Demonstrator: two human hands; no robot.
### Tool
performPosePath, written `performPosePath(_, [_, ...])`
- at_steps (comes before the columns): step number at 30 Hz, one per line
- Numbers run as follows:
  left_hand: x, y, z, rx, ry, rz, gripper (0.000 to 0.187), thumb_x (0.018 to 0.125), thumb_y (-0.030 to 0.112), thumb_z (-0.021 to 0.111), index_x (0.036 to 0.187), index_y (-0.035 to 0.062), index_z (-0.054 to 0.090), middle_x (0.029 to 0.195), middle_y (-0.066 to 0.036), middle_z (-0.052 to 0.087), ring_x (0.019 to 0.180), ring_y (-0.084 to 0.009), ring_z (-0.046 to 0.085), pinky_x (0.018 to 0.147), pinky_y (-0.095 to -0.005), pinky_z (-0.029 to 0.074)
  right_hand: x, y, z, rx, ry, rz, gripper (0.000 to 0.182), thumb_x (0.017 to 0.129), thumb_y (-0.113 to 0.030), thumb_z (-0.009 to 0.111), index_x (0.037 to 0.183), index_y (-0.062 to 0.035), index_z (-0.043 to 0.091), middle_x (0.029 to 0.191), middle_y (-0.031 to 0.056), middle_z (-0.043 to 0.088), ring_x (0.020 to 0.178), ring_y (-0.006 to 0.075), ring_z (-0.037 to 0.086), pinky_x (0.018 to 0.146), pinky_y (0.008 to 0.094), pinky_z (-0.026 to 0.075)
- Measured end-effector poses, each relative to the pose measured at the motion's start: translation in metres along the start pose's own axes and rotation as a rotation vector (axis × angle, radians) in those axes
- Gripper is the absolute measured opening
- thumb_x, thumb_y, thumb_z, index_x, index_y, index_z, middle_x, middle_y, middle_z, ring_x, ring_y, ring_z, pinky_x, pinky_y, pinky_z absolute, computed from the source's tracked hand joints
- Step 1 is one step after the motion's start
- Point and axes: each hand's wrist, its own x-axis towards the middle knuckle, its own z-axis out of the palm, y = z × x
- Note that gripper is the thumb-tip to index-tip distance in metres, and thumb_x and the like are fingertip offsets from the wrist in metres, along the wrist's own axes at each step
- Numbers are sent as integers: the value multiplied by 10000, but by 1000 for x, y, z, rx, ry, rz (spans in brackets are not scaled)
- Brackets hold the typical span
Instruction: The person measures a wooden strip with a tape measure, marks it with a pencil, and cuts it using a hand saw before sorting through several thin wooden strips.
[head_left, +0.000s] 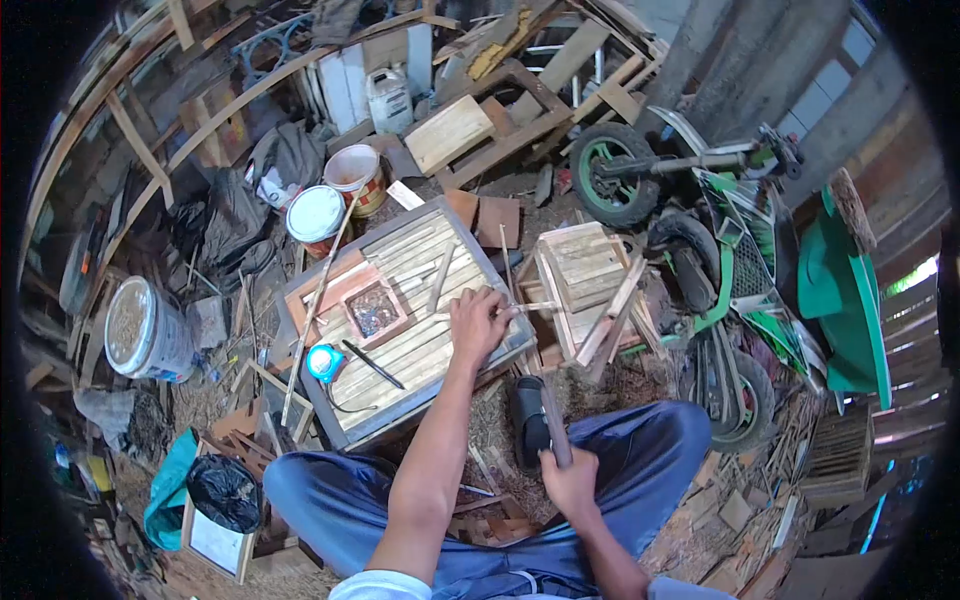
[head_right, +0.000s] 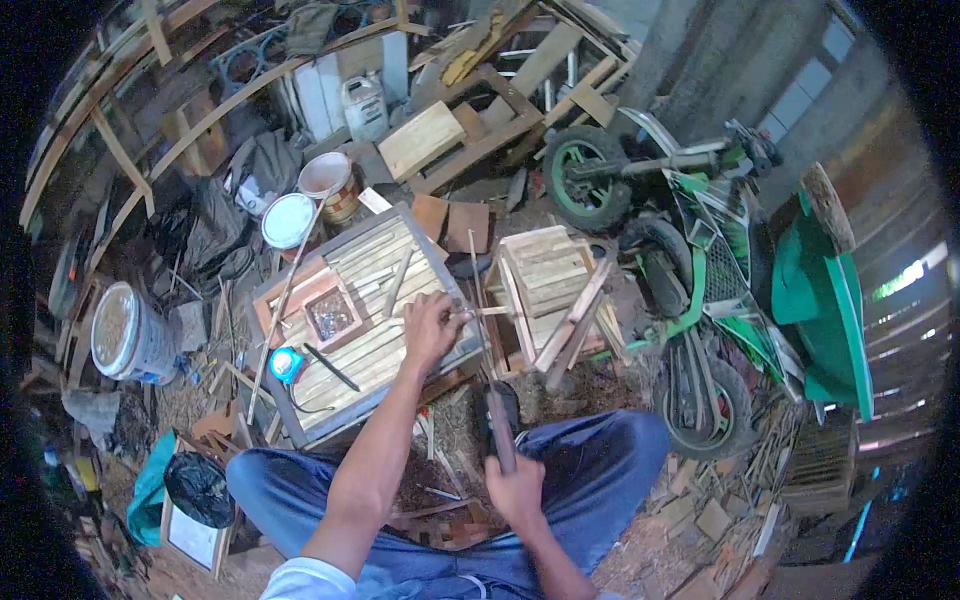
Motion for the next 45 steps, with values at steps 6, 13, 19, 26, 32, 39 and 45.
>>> performPosePath(6, [1,2,-1,-15,-6,13,286,798,381,710,862,106,663,931,-31,619,928,-260,512,823,-402,341,54,-31,23,98,46,-30,303,809,-212,629,677,60,605,586,267,560,596,422,633,564,452,472])
performPosePath(13, [0,0,1,-3,-10,27,264,800,376,703,839,118,664,905,-42,617,929,-264,525,824,-414,349,20,-14,17,34,17,-2,283,804,-221,642,710,46,629,624,267,578,639,448,623,588,475,490])
performPosePath(19, [1,2,-3,-19,-33,3,261,793,371,712,824,118,656,893,-25,620,918,-262,526,811,-414,347,15,-9,14,-44,9,33,324,800,-263,639,698,45,635,625,274,580,664,451,627,609,487,492])
performPosePath(26, [1,2,0,-37,-29,-1,273,789,371,706,855,110,663,861,-29,605,892,-266,513,812,-414,342,76,-44,27,67,33,-66,305,809,-234,658,754,66,652,634,276,600,652,452,640,590,469,501])
performPosePath(32, [-1,-3,2,-17,-56,-20,285,800,391,706,886,120,697,962,-46,633,961,-267,531,854,-419,357,-24,-5,-4,-14,26,11,256,774,-172,654,656,51,605,579,249,555,563,397,627,551,453,470])
performPosePath(39, [1,-3,4,-9,2,44,321,794,411,706,887,107,666,922,-43,619,926,-275,523,818,-419,357,94,-17,51,53,123,-104,302,814,-204,646,681,65,610,617,268,578,615,432,629,556,465,462])
performPosePath(45, [1,3,-2,-8,-35,-1,235,803,350,704,857,123,675,924,-35,630,939,-265,527,824,-407,351,-22,-8,-4,63,66,-72,246,761,-138,653,633,57,574,559,238,533,531,387,614,530,442,460])
